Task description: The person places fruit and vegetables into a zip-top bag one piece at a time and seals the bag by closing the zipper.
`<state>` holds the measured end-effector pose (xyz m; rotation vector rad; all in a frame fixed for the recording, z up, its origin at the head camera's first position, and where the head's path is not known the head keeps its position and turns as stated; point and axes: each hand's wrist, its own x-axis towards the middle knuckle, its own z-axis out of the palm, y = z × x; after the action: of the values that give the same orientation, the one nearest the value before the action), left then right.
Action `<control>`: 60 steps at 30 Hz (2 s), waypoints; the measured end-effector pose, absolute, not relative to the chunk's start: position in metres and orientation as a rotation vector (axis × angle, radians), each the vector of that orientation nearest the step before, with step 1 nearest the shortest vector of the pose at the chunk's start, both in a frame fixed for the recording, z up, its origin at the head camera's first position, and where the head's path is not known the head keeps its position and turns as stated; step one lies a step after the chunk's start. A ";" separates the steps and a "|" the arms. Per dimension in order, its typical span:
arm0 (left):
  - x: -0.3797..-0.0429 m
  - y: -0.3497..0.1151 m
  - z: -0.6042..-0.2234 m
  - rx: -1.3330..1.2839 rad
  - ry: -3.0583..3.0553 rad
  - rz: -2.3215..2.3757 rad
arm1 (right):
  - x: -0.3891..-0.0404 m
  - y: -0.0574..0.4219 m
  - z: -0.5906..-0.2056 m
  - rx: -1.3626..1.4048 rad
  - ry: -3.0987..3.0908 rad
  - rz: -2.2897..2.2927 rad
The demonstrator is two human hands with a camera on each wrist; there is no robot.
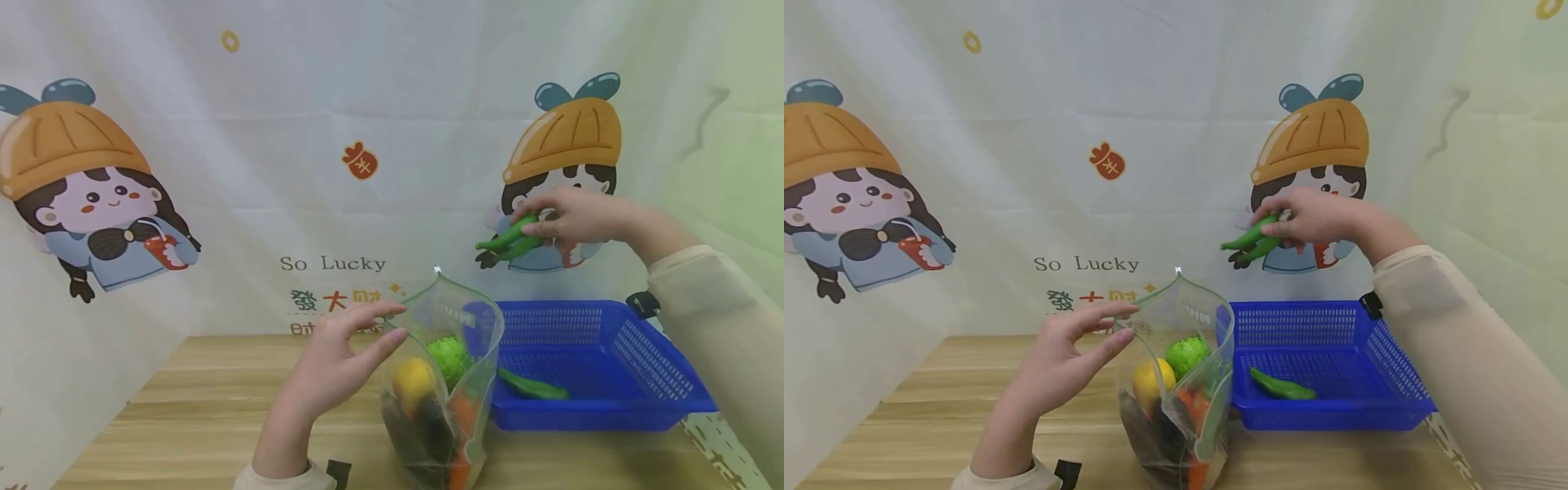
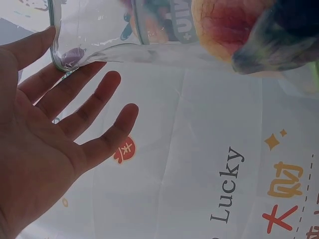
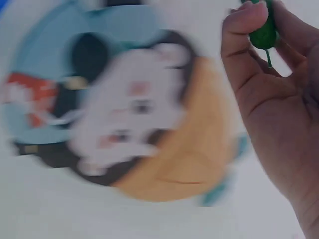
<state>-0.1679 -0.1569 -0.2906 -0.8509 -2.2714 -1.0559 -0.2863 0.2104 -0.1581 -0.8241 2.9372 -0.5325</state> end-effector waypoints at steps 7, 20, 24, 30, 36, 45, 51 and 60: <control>-0.167 -0.157 -0.290 -0.872 -2.256 -1.053 | -0.221 0.167 -0.121 -1.165 2.904 -0.413; -0.166 -0.158 -0.290 -0.875 -2.265 -1.062 | -0.185 0.097 -0.159 -1.342 2.553 0.092; -0.166 -0.158 -0.290 -0.884 -2.260 -1.063 | -0.190 0.091 -0.180 -1.333 2.502 0.099; -0.166 -0.158 -0.290 -0.888 -2.258 -1.064 | -0.196 0.084 -0.201 -1.344 2.461 0.119; -0.165 -0.158 -0.290 -0.890 -2.242 -1.054 | -0.194 0.078 -0.213 -1.234 2.470 0.134; -0.165 -0.159 -0.290 -0.888 -2.248 -1.059 | -0.199 0.074 -0.231 -1.242 2.472 0.099; -0.166 -0.158 -0.290 -0.885 -2.264 -1.062 | -0.198 0.075 -0.240 -1.223 2.429 -0.018; -0.162 -0.157 -0.288 -0.897 -2.276 -1.060 | -0.197 0.074 -0.247 -1.246 2.431 0.012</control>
<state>-0.1625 -0.1572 -0.2877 -0.8967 -2.2756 -1.0602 -0.1966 0.0742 -0.2469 -1.2462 2.4308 0.0123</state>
